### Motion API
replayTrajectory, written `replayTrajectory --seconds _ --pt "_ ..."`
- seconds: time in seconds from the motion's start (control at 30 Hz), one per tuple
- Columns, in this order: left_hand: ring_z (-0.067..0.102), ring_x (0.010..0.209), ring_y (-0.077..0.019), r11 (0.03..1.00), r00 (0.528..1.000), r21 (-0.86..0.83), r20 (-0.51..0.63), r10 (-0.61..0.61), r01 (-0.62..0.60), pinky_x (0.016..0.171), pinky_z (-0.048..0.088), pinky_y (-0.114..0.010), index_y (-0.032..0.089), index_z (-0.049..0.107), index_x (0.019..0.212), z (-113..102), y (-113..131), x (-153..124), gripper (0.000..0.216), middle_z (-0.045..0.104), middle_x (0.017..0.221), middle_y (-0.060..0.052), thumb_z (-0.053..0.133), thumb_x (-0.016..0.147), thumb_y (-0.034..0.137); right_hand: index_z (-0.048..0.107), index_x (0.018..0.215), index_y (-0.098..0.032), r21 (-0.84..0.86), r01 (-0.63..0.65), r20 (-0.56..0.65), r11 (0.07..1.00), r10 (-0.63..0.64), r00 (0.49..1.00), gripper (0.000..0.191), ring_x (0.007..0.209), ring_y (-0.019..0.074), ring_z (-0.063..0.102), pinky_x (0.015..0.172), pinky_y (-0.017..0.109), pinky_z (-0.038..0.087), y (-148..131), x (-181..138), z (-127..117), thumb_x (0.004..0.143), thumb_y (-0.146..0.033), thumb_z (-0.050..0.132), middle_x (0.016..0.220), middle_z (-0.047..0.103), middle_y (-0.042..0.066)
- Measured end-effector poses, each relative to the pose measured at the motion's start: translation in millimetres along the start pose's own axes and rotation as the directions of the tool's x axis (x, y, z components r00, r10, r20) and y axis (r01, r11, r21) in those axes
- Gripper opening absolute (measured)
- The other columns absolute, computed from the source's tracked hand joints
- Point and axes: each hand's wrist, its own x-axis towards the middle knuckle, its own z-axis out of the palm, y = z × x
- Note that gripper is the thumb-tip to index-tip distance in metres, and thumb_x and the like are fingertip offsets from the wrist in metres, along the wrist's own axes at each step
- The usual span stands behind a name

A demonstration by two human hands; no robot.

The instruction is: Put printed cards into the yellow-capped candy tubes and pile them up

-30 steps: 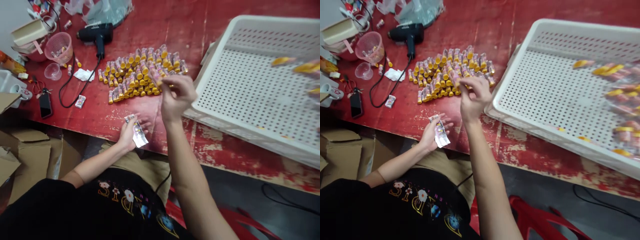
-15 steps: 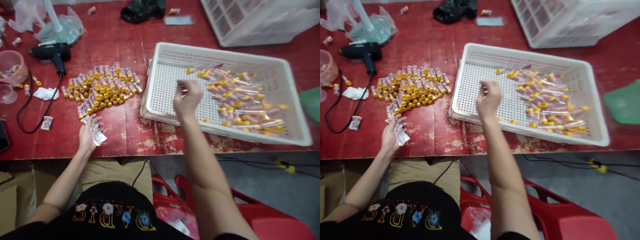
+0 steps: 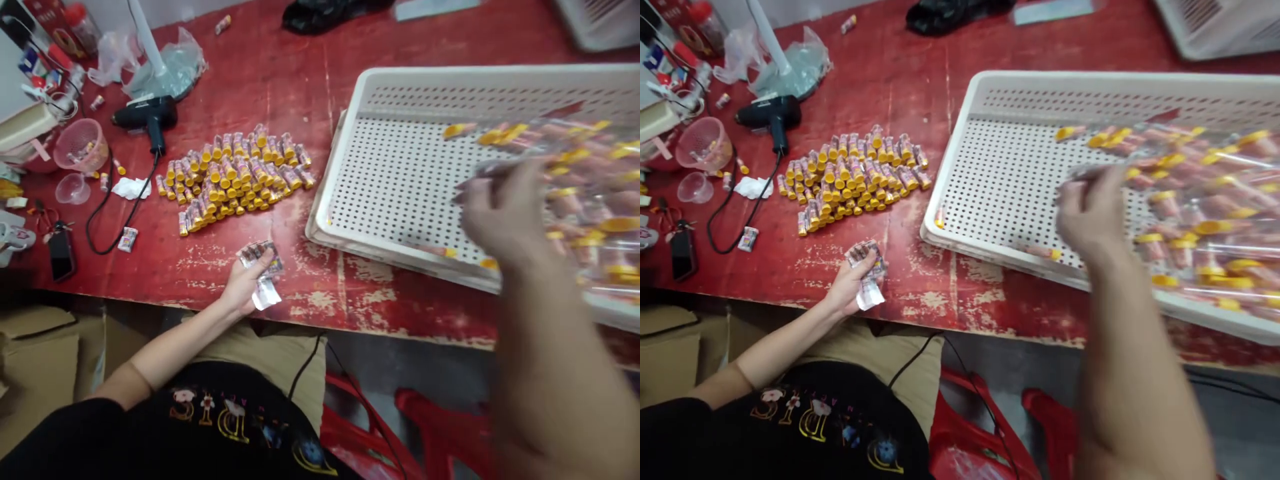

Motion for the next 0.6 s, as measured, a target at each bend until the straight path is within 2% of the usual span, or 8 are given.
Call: replayTrajectory --seconds 0.07,0.1,0.13,0.2,0.3,0.4,0.5,0.6 --pt "0.063 0.056 -0.0078 0.999 0.999 -0.037 0.021 0.026 -0.026 0.052 0.05 -0.018 0.014 0.066 0.087 8.3 -10.0 -1.0 0.045 0.068 0.071 0.004 0.097 0.056 0.024 0.068 0.089 -0.024 0.129 -0.228 0.215 0.965 0.197 0.957 0.026 0.059 0.0075 0.055 0.053 0.023 0.043 -62.4 -58.5 28.8 0.081 -0.047 0.077 0.075 0.064 -0.001" --pt "0.063 0.056 -0.0071 0.997 0.998 -0.059 0.039 0.045 -0.042 0.054 0.051 -0.018 0.014 0.065 0.086 11.0 -15.2 -3.3 0.048 0.068 0.07 0.005 0.098 0.053 0.025 0.07 0.088 -0.022 0.146 -0.254 0.302 0.956 0.202 0.932 0.032 0.055 0.0079 0.054 0.049 0.022 0.042 -91.4 -87.7 45.2 0.075 -0.049 0.082 0.07 0.063 -0.001" --pt "0.063 0.057 -0.007 0.996 0.996 -0.077 0.062 0.058 -0.053 0.057 0.051 -0.018 0.014 0.065 0.085 12.5 -20.1 -6.7 0.049 0.068 0.071 0.005 0.098 0.052 0.027 0.071 0.092 -0.021 0.161 -0.276 0.348 0.948 0.208 0.914 0.036 0.053 0.0078 0.053 0.048 0.022 0.042 -116.1 -114.3 61.6 0.073 -0.05 0.083 0.067 0.062 -0.002" --pt "0.063 0.057 -0.0073 0.994 0.992 -0.093 0.113 0.06 -0.05 0.06 0.051 -0.02 0.014 0.064 0.084 11.5 -27.7 -15.0 0.051 0.068 0.071 0.004 0.098 0.051 0.032 0.069 0.084 -0.019 0.298 -0.367 0.295 0.881 0.281 0.913 0.036 0.058 0.0084 0.056 0.053 0.022 0.047 -148.7 -154.8 89.2 0.071 -0.049 0.084 0.07 0.062 -0.002" --pt "0.06 0.054 -0.0072 0.997 0.992 -0.057 0.117 0.055 -0.049 0.058 0.05 -0.022 0.014 0.064 0.083 3.4 -32.2 -27.4 0.053 0.068 0.071 0.003 0.097 0.052 0.04 0.069 0.084 -0.019 0.425 -0.456 0.195 0.782 0.413 0.889 0.032 0.054 0.0073 0.051 0.053 0.021 0.046 -164.3 -182.2 109.5 0.074 -0.047 0.081 0.061 0.052 -0.006" --pt "0.057 0.051 -0.006 0.991 0.99 -0.042 0.05 0.128 -0.126 0.055 0.048 -0.021 0.014 0.062 0.079 -4.4 -32.1 -35.3 0.055 0.066 0.067 0.004 0.097 0.05 0.045 0.07 0.08 -0.019 0.426 -0.461 0.098 0.778 0.467 0.879 0.029 0.046 0.0063 0.043 0.046 0.02 0.04 -167.2 -187.8 115.6 0.074 -0.045 0.08 0.053 0.041 -0.009" --pt "0.053 0.048 -0.0058 0.988 0.989 -0.067 0.031 0.142 -0.14 0.052 0.043 -0.021 0.014 0.059 0.074 -7.7 -30.9 -37.3 0.054 0.061 0.061 0.004 0.096 0.053 0.047 0.069 0.071 -0.018 0.386 -0.4 0.022 0.831 0.426 0.905 0.029 0.048 0.0081 0.047 0.048 0.023 0.043 -171.9 -190.1 121.3 0.079 -0.045 0.075 0.053 0.049 -0.005" --pt "0.055 0.05 -0.0063 0.987 0.99 -0.088 0.042 0.135 -0.131 0.053 0.043 -0.022 0.013 0.062 0.078 -9.5 -29.0 -34.9 0.05 0.065 0.067 0.003 0.097 0.054 0.039 0.075 0.083 -0.017 0.346 -0.327 -0.01 0.879 0.352 0.936 0.025 0.058 0.0114 0.058 0.059 0.027 0.051 -173.9 -192.6 125.0 0.083 -0.041 0.072 0.069 0.067 0.002"
